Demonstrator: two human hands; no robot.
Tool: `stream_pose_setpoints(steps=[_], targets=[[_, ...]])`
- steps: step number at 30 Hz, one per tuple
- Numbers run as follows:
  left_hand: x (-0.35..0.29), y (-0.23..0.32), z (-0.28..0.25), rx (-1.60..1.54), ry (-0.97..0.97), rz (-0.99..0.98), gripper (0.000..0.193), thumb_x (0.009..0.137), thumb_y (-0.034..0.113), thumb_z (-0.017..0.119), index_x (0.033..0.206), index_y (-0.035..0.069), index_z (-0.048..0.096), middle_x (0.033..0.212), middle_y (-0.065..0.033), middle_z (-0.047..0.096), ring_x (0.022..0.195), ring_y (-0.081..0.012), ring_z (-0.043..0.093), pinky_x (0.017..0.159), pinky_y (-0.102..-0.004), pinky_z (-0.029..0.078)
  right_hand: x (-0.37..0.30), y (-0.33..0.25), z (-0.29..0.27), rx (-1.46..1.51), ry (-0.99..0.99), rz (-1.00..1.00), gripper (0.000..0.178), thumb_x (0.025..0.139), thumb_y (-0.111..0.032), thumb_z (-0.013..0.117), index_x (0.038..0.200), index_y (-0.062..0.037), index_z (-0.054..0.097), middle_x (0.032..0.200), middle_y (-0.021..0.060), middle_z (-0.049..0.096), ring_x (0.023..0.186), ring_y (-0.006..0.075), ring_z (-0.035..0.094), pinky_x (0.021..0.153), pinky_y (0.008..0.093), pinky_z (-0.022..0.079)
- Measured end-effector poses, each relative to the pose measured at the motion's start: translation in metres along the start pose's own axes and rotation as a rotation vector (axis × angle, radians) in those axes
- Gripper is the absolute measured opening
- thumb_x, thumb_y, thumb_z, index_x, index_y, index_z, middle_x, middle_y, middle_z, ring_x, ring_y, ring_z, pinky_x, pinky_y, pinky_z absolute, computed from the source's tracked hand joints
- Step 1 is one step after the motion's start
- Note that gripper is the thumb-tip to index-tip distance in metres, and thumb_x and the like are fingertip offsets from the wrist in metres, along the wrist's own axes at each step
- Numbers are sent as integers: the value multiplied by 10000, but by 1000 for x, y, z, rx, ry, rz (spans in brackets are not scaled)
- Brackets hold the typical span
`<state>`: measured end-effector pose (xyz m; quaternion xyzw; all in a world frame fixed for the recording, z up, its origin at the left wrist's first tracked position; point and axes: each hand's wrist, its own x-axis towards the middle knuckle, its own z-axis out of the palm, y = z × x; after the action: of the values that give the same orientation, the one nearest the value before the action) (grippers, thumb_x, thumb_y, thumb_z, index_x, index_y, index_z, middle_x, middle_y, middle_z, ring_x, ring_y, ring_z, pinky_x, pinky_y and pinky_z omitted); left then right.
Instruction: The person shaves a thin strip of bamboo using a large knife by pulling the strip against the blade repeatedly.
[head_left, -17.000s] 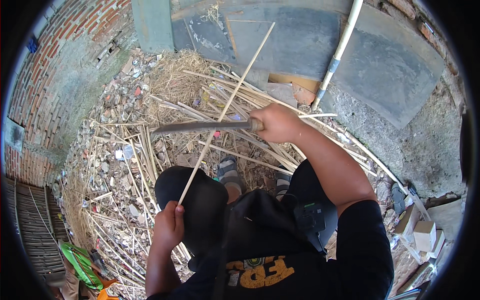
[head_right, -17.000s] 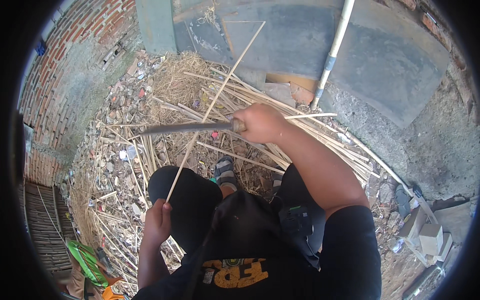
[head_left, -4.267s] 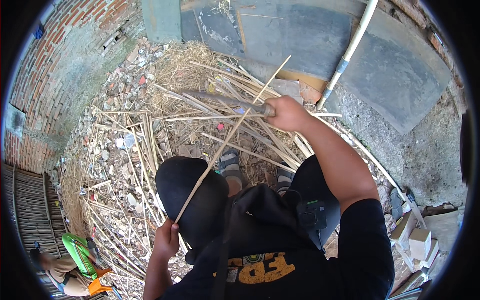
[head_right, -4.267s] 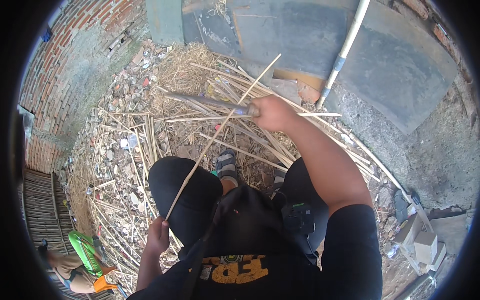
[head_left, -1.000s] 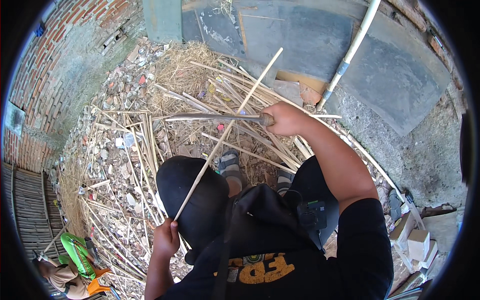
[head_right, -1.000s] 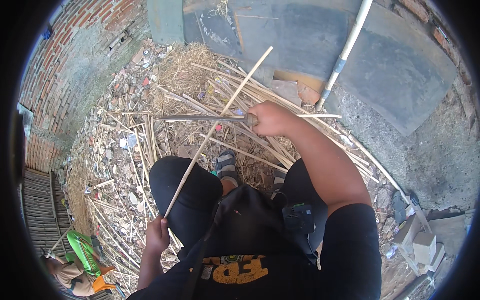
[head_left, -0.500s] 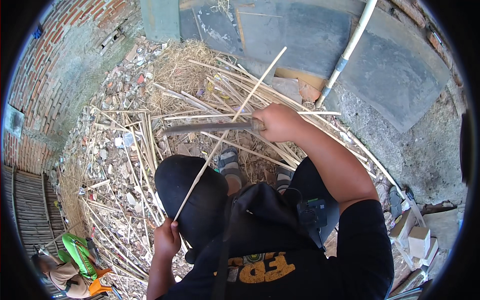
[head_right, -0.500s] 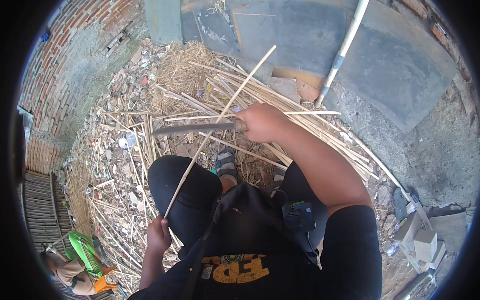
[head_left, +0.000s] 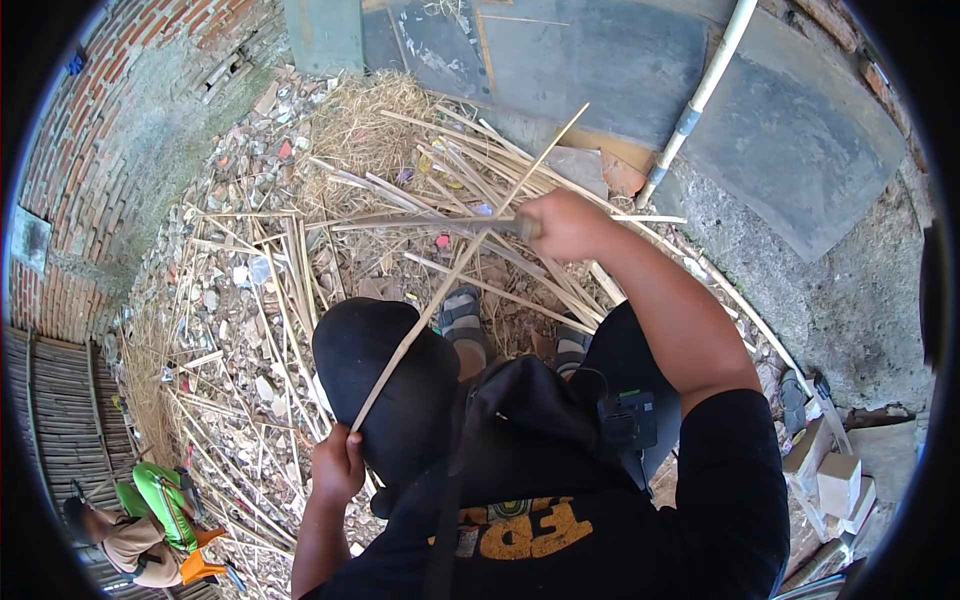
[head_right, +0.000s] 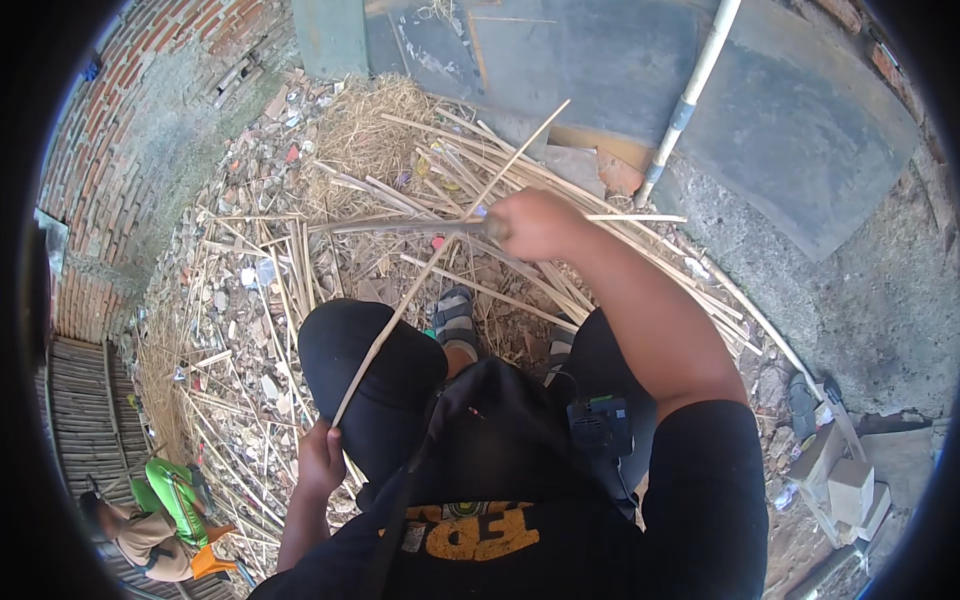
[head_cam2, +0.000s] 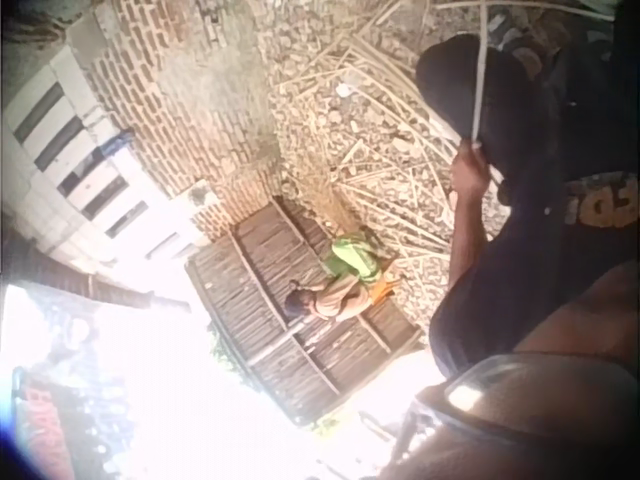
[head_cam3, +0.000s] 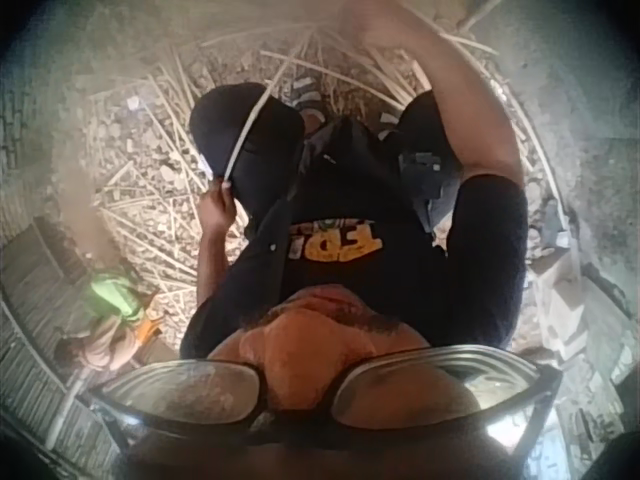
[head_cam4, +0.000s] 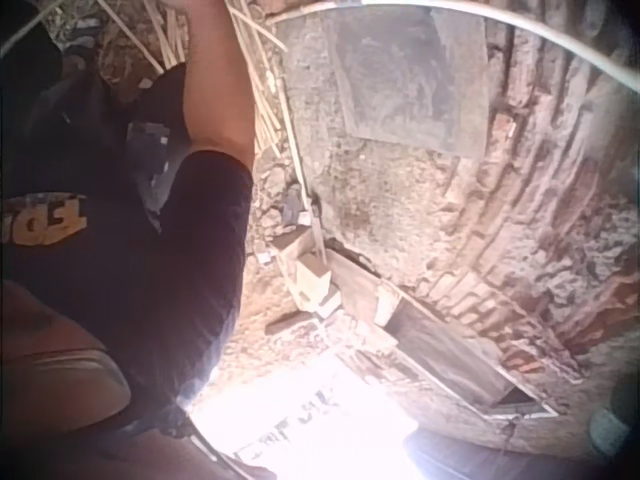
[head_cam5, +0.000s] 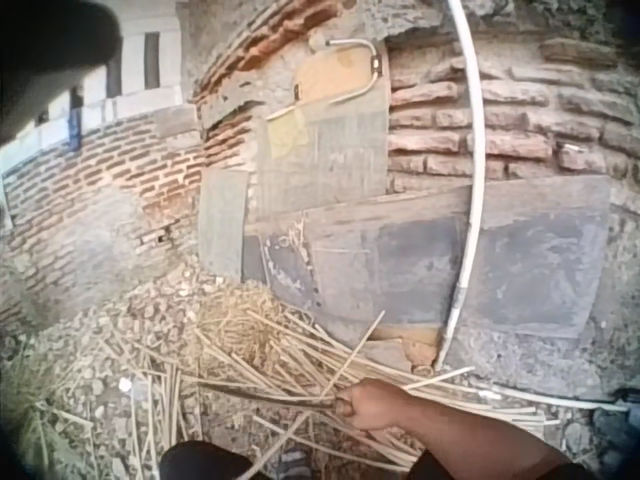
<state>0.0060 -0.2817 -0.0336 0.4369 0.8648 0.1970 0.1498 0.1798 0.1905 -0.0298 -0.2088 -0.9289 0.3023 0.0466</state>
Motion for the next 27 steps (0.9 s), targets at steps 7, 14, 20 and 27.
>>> stream_pose_setpoints(steps=[7, 14, 20, 27], targets=[[3, 8, -11, 2, -51, -19, 281, 1043, 260, 510, 885, 28, 530, 648, -251, 599, 650, -504, 605, 562, -537, 446, -3, 10, -8, -140, 115, 91, 235, 755, -139, 680, 984, -90, 708, 857, 200, 697, 843, 380, 685, 759, 483, 543], [2, 0, -6, -68, -49, -34, 274, 1044, 250, 504, 896, 21, 539, 661, -254, 604, 667, -502, 612, 571, -524, 453, -3, -30, -7, -154, 22, -53, 207, 756, -136, 715, 957, -90, 704, 802, 195, 686, 783, 391, 678, 727, 490, 533], [-2, -2, -10, -105, -65, -54, 266, 1032, 254, 539, 922, 12, 555, 671, -246, 610, 664, -481, 625, 569, -499, 462, -2, 10, -12, -65, 251, -12, 346, 781, -229, 785, 1057, -35, 708, 832, 232, 687, 810, 416, 676, 738, 469, 531], [-16, -6, -19, 113, 103, 23, 280, 918, 267, 697, 1027, 22, 616, 831, -184, 677, 736, -409, 669, 640, -489, 521, -5, 16, -13, -113, 229, -11, 382, 783, -248, 778, 1088, -30, 709, 866, 254, 689, 851, 414, 684, 788, 459, 538]])
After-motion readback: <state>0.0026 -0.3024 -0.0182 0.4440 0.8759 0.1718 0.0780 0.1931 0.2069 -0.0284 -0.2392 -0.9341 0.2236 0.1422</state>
